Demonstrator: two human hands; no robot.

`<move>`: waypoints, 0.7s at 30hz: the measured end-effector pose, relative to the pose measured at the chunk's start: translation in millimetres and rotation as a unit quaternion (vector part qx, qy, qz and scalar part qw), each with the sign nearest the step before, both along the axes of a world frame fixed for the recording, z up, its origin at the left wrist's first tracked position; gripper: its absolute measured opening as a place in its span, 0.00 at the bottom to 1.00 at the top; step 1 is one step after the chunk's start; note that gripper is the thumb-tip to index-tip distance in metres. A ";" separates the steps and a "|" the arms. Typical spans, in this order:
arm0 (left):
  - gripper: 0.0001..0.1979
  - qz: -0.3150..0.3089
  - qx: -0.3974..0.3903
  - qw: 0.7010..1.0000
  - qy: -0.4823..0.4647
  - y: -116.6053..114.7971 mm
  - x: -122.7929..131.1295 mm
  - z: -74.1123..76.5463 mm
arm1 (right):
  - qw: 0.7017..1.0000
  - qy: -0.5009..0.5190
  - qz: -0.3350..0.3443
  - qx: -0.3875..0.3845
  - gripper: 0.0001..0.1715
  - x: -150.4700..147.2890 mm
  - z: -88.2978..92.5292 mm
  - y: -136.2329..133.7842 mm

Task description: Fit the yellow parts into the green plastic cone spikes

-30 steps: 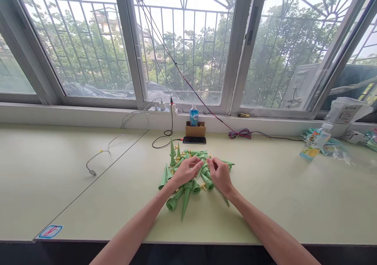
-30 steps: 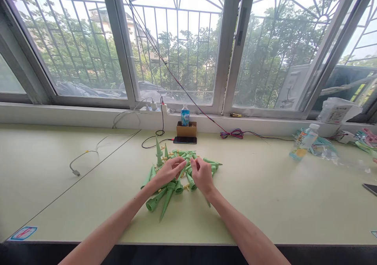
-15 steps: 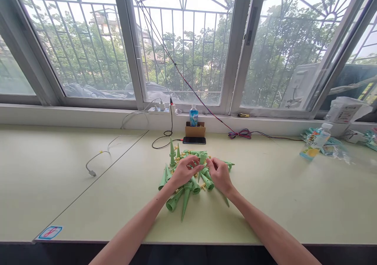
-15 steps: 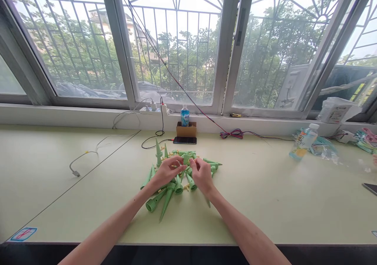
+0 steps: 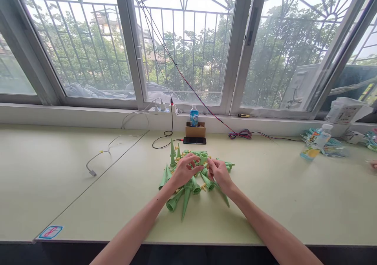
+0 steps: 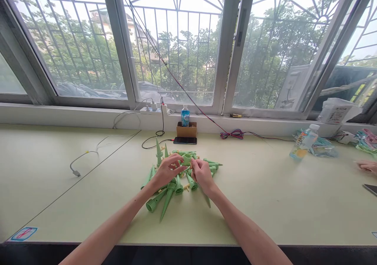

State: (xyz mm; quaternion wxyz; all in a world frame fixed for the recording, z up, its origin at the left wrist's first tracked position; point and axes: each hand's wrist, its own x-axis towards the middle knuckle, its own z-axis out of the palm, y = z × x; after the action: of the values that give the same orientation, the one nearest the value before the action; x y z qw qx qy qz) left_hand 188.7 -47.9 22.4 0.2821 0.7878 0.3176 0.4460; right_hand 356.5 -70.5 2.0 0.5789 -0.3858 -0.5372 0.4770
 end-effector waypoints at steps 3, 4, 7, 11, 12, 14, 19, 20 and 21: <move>0.16 -0.002 0.000 1.000 -0.004 0.2 -0.3 0.3 | 1.000 0.021 0.017 -0.008 0.27 0.5 -0.2 0.4; 0.16 -0.003 0.001 1.000 -0.004 0.4 -0.4 0.3 | 0.999 0.025 0.023 -0.011 0.27 0.7 -0.2 0.4; 0.18 0.001 0.006 1.000 -0.011 1.6 -0.3 -0.6 | 0.998 0.035 0.042 -0.023 0.27 1.4 0.0 0.5; 0.18 0.012 0.027 0.999 -0.022 4.5 -0.1 -4.0 | 0.996 0.051 0.065 -0.034 0.27 1.5 1.1 0.3; 0.18 0.014 0.032 0.999 -0.020 5.2 -0.2 -4.9 | 0.995 0.055 0.070 -0.034 0.27 1.4 1.3 0.2; 0.17 0.018 0.035 0.999 -0.013 6.0 -0.5 -6.5 | 0.994 0.063 0.080 -0.034 0.27 1.3 1.6 0.0; 0.19 0.015 0.012 1.000 -0.008 4.0 -0.3 -7.0 | 0.993 0.068 0.085 -0.035 0.27 1.6 2.0 -0.7; 0.19 0.009 0.002 1.000 -0.010 2.8 0.2 -6.3 | 0.994 0.067 0.084 -0.035 0.28 1.6 2.3 -0.9; 0.19 0.002 -0.008 1.000 -0.014 1.5 0.8 -5.3 | 0.994 0.067 0.084 -0.033 0.28 1.5 2.5 -1.0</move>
State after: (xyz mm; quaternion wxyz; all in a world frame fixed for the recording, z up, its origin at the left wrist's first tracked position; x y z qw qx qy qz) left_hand 189.6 -46.5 17.1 0.2916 0.7785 0.3190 0.4551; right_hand 358.0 -71.5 4.5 0.5587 -0.3253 -0.5118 0.5657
